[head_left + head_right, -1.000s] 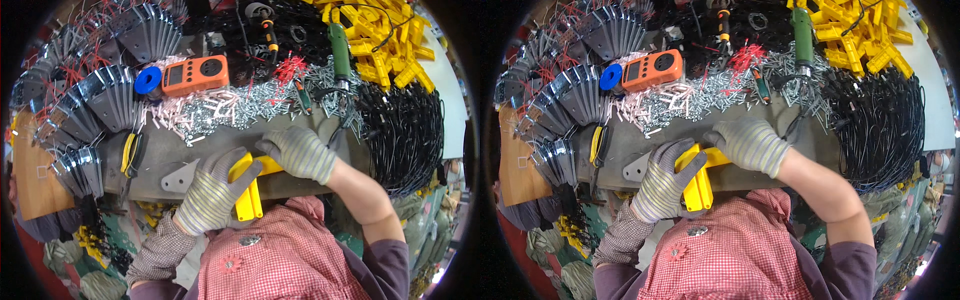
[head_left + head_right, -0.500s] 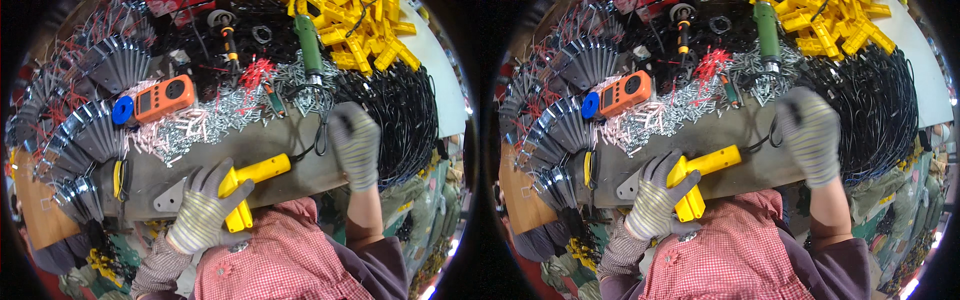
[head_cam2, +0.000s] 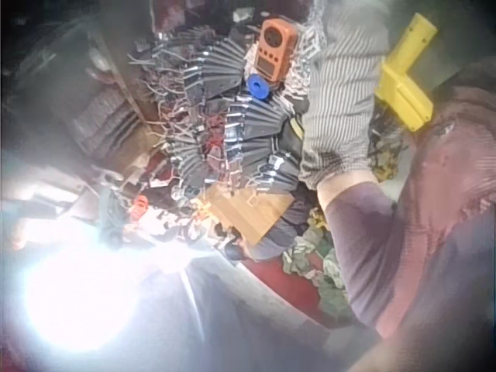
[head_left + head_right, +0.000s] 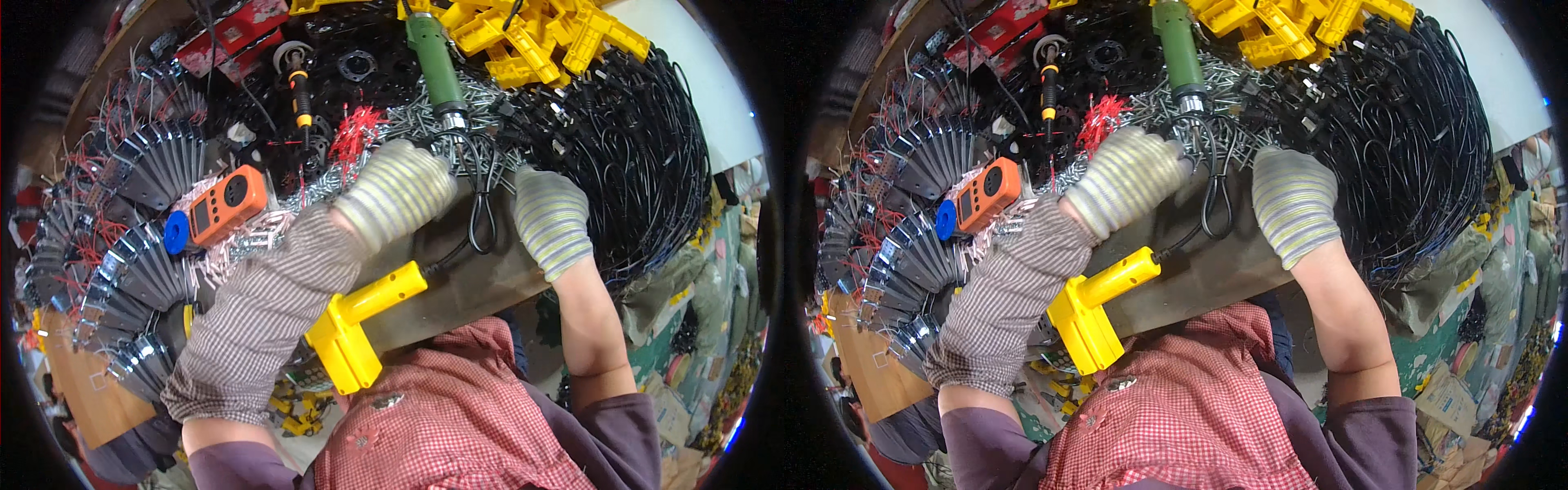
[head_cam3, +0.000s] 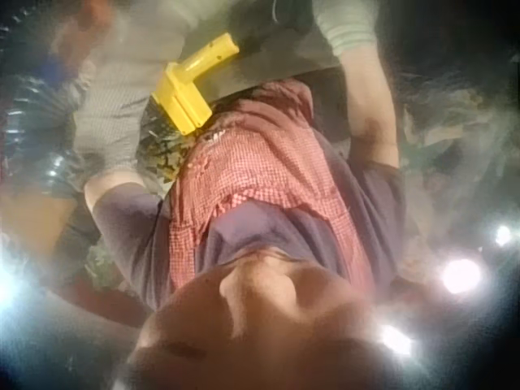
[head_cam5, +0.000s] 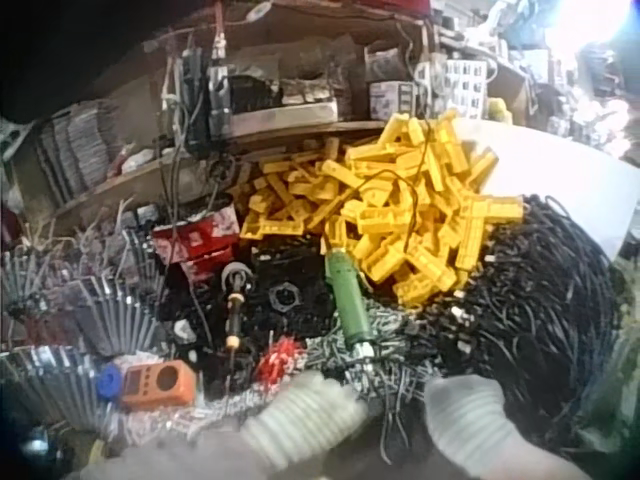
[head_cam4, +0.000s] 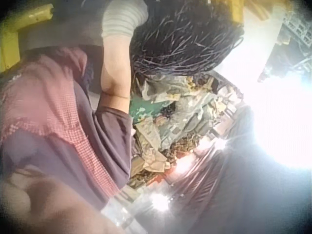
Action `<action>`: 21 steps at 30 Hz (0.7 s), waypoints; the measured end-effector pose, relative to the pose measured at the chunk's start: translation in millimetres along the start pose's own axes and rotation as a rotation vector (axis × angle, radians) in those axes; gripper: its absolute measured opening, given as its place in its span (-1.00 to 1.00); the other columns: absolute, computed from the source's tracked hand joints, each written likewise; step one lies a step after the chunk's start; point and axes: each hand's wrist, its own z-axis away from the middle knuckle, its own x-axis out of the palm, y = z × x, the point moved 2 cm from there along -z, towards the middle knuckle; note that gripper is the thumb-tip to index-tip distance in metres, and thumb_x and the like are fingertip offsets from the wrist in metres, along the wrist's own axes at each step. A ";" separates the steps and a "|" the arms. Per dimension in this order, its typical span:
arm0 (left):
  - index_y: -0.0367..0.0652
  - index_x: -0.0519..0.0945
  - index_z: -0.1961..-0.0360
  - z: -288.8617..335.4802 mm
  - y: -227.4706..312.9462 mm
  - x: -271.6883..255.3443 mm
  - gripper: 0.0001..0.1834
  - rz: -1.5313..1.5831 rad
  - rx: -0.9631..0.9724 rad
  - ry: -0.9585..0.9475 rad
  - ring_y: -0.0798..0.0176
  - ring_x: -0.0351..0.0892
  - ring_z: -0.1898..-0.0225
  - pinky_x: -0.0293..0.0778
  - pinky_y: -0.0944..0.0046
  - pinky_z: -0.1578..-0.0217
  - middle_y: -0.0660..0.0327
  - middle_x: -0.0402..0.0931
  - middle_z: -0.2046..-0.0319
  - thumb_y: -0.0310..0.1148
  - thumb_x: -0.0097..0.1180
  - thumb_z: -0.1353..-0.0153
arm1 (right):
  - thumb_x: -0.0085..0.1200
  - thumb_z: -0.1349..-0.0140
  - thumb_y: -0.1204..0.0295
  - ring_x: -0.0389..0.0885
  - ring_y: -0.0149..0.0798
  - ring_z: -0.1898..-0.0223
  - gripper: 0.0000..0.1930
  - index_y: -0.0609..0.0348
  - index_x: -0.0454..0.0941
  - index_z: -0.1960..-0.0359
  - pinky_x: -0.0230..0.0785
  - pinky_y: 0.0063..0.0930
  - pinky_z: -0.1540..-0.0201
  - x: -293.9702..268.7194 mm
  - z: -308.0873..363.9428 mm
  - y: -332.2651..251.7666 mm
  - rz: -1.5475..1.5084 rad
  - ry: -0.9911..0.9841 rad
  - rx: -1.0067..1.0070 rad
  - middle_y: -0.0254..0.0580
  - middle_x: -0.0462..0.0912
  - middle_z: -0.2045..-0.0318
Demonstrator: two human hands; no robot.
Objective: The person assembles wiring harnesses and electrical components into yellow plastic housings and metal mounting plates, then solders the connections with a soldering iron. The assembly process uses wire strippers, pliers, and a power screwdriver.
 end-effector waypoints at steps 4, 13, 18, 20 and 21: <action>-0.07 0.76 0.34 -11.7 -1.4 11.5 -0.87 -0.071 0.113 0.026 0.09 0.80 0.43 0.66 0.06 0.46 0.17 0.71 0.46 -0.32 0.22 -0.20 | 0.10 -0.40 0.45 0.86 0.06 0.01 -0.75 0.13 0.84 0.09 0.74 -0.07 0.03 3.2 -8.0 -18.0 -0.022 -0.137 -0.026 0.08 0.85 0.13; -0.09 0.69 0.26 39.7 -15.1 -25.7 -0.87 0.294 -0.004 0.356 0.03 0.77 0.33 0.67 0.03 0.36 0.13 0.68 0.33 -0.38 0.30 -0.14 | 0.33 -0.17 0.42 0.80 0.01 0.37 -0.89 0.11 0.70 0.29 0.65 -0.07 0.32 5.3 27.2 -0.1 -0.195 0.251 -0.266 -0.06 0.78 0.34; -0.14 0.63 0.19 174.6 -20.0 -47.5 -0.84 1.127 -0.483 0.238 0.29 0.70 0.16 0.59 0.23 0.06 0.22 0.65 0.28 -0.49 0.23 -0.18 | 0.35 -0.10 0.62 0.63 -0.40 0.44 -0.80 0.12 0.61 0.29 0.50 -0.51 0.38 -15.7 86.6 -33.1 -1.084 0.096 -0.494 -0.25 0.65 0.37; -0.16 0.64 0.17 195.3 -10.4 -31.7 -0.85 1.324 -0.547 0.132 0.34 0.68 0.14 0.56 0.27 0.02 0.24 0.66 0.24 -0.49 0.20 -0.23 | 0.37 -0.14 0.61 0.66 -0.44 0.42 -0.76 0.10 0.67 0.17 0.52 -0.53 0.36 3.7 110.0 -58.0 -1.478 -0.162 -0.524 -0.26 0.67 0.34; -0.17 0.63 0.15 202.3 -6.1 -22.7 -0.85 1.357 -0.575 0.142 0.33 0.68 0.13 0.57 0.27 0.01 0.24 0.66 0.22 -0.51 0.18 -0.25 | 0.36 -0.16 0.62 0.65 -0.45 0.44 -0.72 0.08 0.69 0.09 0.52 -0.54 0.35 6.5 119.8 -78.7 -1.586 -0.184 -0.494 -0.28 0.68 0.35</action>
